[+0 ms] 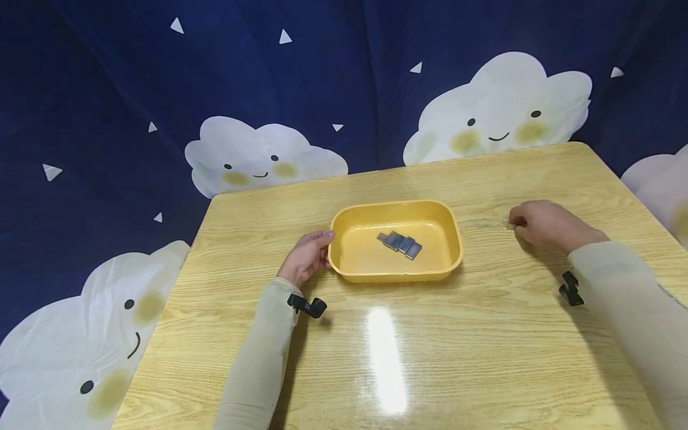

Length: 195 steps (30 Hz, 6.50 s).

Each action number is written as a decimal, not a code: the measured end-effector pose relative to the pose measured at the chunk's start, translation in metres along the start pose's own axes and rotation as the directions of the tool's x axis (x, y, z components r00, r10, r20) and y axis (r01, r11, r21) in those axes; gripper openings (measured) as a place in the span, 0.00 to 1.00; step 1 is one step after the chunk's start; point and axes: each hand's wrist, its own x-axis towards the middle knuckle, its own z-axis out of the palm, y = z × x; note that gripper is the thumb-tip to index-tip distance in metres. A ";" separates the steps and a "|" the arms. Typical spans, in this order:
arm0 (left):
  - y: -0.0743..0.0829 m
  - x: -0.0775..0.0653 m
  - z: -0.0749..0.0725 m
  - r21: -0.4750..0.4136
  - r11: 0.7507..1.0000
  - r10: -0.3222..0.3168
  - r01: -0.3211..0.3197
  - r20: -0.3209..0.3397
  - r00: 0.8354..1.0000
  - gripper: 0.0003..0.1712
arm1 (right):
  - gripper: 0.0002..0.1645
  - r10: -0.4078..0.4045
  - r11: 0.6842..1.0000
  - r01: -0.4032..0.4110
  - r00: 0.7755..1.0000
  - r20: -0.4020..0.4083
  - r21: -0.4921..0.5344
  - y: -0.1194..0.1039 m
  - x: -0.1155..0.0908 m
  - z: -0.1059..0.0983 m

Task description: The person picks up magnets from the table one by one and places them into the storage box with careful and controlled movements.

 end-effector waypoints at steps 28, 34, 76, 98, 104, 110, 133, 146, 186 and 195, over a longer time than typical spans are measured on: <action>0.004 0.001 -0.001 0.015 1.000 -0.021 0.021 0.020 1.000 0.11 | 0.11 0.091 0.992 -0.082 0.992 -0.092 0.098 -0.001 -0.003 0.000; 0.000 0.002 -0.001 0.004 1.000 -0.021 0.021 0.021 1.000 0.12 | 0.10 0.124 0.987 -0.112 0.987 -0.103 0.114 -0.003 -0.005 -0.002; 0.002 0.001 0.000 -0.005 1.000 -0.006 0.007 0.028 1.000 0.14 | 0.11 0.032 0.999 -0.034 0.997 0.063 0.036 -0.017 0.003 -0.005; -0.001 0.002 0.001 -0.027 1.000 0.009 -0.008 0.020 1.000 0.13 | 0.11 0.125 0.949 -0.165 0.979 0.161 0.269 -0.023 0.005 -0.014; 0.000 0.002 0.001 -0.032 0.999 0.006 -0.006 0.017 1.000 0.13 | 0.11 0.105 0.959 -0.133 0.987 0.122 0.250 -0.025 0.005 -0.016; 0.001 0.001 0.000 -0.027 1.000 0.003 -0.003 0.021 1.000 0.13 | 0.11 0.095 0.967 -0.107 0.993 0.063 0.230 -0.028 0.008 -0.019; 0.001 -0.001 0.000 -0.043 0.999 0.007 -0.006 0.023 1.000 0.11 | 0.11 0.007 0.987 0.007 0.996 -0.090 0.159 -0.057 0.012 -0.032; 0.001 -0.002 -0.002 -0.032 0.999 -0.005 0.006 0.013 1.000 0.14 | 0.12 0.014 0.983 0.005 0.995 -0.101 0.181 -0.066 0.013 -0.041; 0.000 0.003 -0.001 0.025 0.999 0.029 -0.030 0.025 0.999 0.17 | 0.15 -0.218 0.950 0.270 0.934 -0.283 0.158 -0.136 0.043 -0.084; -0.004 0.002 -0.003 0.021 1.000 0.001 -0.001 0.006 1.000 0.16 | 0.14 -0.248 0.934 0.290 0.946 -0.210 0.208 -0.152 0.052 -0.090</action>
